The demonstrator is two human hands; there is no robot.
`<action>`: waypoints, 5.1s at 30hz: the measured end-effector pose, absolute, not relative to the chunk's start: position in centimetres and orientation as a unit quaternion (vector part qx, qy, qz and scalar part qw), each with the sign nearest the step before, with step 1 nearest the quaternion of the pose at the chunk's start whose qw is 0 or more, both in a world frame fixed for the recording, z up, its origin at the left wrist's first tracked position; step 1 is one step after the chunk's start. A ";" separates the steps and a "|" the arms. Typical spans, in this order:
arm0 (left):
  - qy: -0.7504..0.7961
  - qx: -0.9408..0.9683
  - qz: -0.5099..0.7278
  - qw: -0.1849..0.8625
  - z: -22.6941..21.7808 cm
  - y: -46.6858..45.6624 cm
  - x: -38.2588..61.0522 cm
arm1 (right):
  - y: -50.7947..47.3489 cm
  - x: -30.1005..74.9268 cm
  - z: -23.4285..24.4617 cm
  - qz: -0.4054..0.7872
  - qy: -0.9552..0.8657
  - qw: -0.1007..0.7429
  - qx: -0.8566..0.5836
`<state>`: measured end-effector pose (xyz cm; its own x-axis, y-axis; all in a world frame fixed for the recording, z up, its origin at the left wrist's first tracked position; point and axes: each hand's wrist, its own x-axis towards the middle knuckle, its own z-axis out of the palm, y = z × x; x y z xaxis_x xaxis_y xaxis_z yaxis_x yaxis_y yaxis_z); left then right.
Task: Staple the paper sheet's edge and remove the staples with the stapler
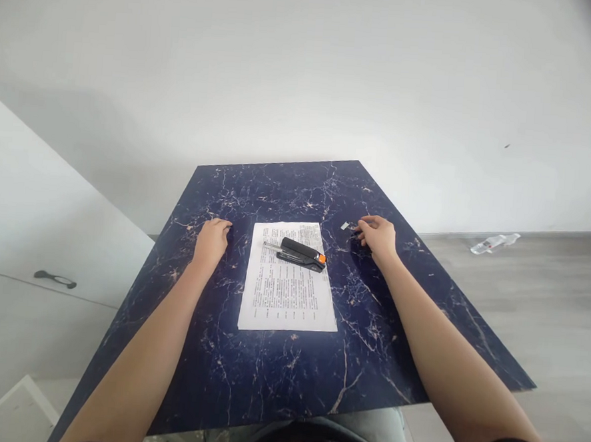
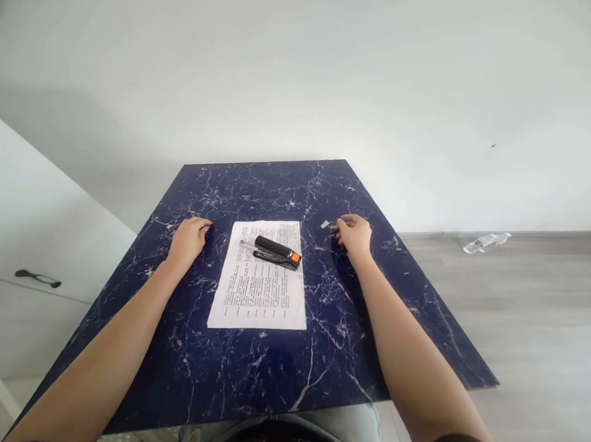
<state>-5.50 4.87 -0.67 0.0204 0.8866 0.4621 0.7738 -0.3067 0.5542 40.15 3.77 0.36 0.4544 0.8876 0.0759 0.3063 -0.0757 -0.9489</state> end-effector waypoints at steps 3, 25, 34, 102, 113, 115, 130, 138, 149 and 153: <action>0.614 0.729 0.304 0.018 0.0 4.1 -5.5 | 2.8 38.8 1.3 0.193 -0.509 0.510 -0.666; 0.474 0.663 0.517 0.259 2.5 -4.5 2.9 | -2.2 31.7 3.2 0.232 -0.872 0.230 -0.365; 0.473 0.668 0.518 0.248 2.4 -4.9 3.0 | -2.5 31.2 3.3 0.227 -0.860 0.228 -0.397; 0.412 0.804 0.297 0.308 3.1 -1.9 -1.8 | -3.8 29.8 3.9 0.285 -0.859 0.191 -0.381; 0.355 0.807 0.311 0.356 2.8 -3.3 1.2 | -4.9 28.8 4.4 0.302 -0.869 0.285 -0.269; 0.354 0.810 0.326 0.335 3.1 -3.8 1.7 | -5.3 28.4 4.6 0.317 -0.851 0.312 -0.278; 0.683 0.673 0.279 0.054 2.5 -4.0 2.0 | -2.6 33.6 7.0 0.107 -0.746 0.226 -0.617; 0.632 0.707 0.296 0.115 0.8 -3.6 2.6 | -1.7 35.9 6.7 0.109 -0.735 0.114 -0.660; 0.508 0.535 0.548 0.394 0.8 -2.3 1.5 | -2.2 35.7 6.9 0.214 -0.774 0.112 -0.586; 0.492 0.514 0.555 0.431 0.8 -2.1 1.4 | -2.5 35.3 7.2 0.250 -0.812 0.115 -0.514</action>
